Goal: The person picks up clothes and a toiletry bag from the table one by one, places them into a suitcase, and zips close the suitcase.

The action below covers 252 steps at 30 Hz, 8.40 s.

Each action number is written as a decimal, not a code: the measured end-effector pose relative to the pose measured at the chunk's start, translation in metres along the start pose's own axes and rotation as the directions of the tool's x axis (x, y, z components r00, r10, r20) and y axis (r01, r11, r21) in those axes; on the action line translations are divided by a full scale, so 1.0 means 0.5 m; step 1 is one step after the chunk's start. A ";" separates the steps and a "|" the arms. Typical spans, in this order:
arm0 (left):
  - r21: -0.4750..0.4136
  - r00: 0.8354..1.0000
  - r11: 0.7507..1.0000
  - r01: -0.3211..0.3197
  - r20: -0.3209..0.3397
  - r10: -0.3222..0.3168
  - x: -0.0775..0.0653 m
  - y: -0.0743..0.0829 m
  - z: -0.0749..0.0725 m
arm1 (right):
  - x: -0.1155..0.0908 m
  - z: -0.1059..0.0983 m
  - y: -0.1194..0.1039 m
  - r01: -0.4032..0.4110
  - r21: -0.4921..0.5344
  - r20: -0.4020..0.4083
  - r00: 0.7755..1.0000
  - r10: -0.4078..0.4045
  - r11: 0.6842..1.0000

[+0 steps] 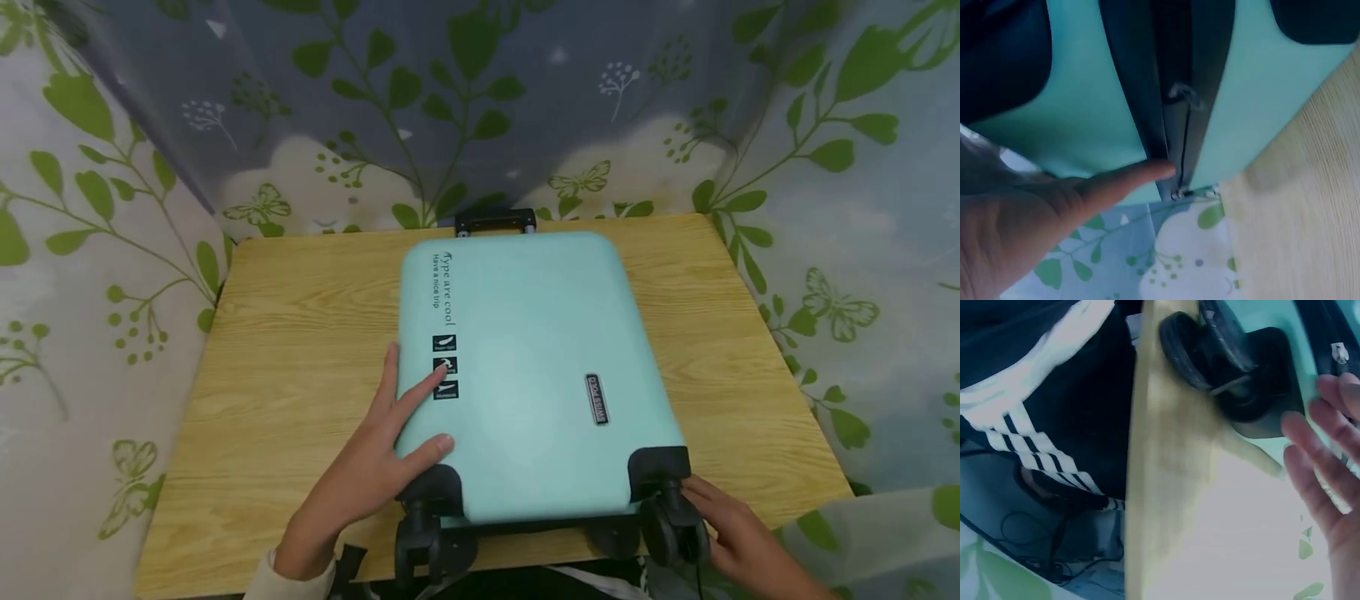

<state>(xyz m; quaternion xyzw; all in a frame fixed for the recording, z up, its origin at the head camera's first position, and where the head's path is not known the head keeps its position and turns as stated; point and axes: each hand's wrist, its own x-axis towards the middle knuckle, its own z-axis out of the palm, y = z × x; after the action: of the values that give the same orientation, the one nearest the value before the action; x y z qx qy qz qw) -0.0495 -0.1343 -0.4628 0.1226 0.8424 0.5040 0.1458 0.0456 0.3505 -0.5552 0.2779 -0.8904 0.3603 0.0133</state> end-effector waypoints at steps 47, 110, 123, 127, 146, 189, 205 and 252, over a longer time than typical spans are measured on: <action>-0.019 0.990 0.996 -0.083 0.115 0.085 -0.076 -0.052 -0.089 | 0.162 -0.015 -0.020 0.114 0.486 -0.314 0.948 0.051 0.867; 0.324 0.990 0.944 -0.055 -0.106 0.094 0.143 -0.129 -0.276 | 0.272 -0.087 -0.027 -0.323 0.242 -0.195 0.908 0.372 0.915; 0.533 0.969 0.823 0.196 -0.235 -0.079 0.270 -0.077 -0.322 | 0.258 -0.029 -0.070 -0.303 0.198 -0.282 0.893 0.350 0.932; 0.556 0.961 0.800 0.225 -0.262 -0.089 0.300 -0.072 -0.330 | 0.267 -0.018 -0.072 -0.280 0.119 -0.283 0.910 0.302 0.953; 0.412 0.962 0.869 0.274 -0.140 -0.236 0.359 -0.046 -0.361 | 0.298 0.002 -0.078 -0.217 0.102 -0.206 0.950 0.234 0.971; 0.452 0.886 0.883 0.127 -0.452 0.103 -0.043 -0.196 -0.036 | 0.585 0.122 -0.276 0.351 -0.681 0.176 0.930 -0.322 0.642; 0.622 0.799 0.776 0.105 -0.517 0.306 -0.053 -0.199 -0.017 | 0.689 0.217 -0.390 0.427 -0.688 0.322 0.904 -0.281 0.587; 0.292 0.877 0.955 -0.044 -0.447 0.177 -0.016 -0.150 0.198 | 0.560 0.022 -0.222 0.216 -0.398 0.191 0.970 -0.150 0.891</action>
<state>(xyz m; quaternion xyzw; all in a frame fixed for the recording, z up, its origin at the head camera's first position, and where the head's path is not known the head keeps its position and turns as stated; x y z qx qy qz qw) -0.0101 -0.0911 -0.5728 0.0646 0.9053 0.4051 -0.1097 -0.1331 0.1422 -0.4303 0.3787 -0.9146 0.1366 0.0371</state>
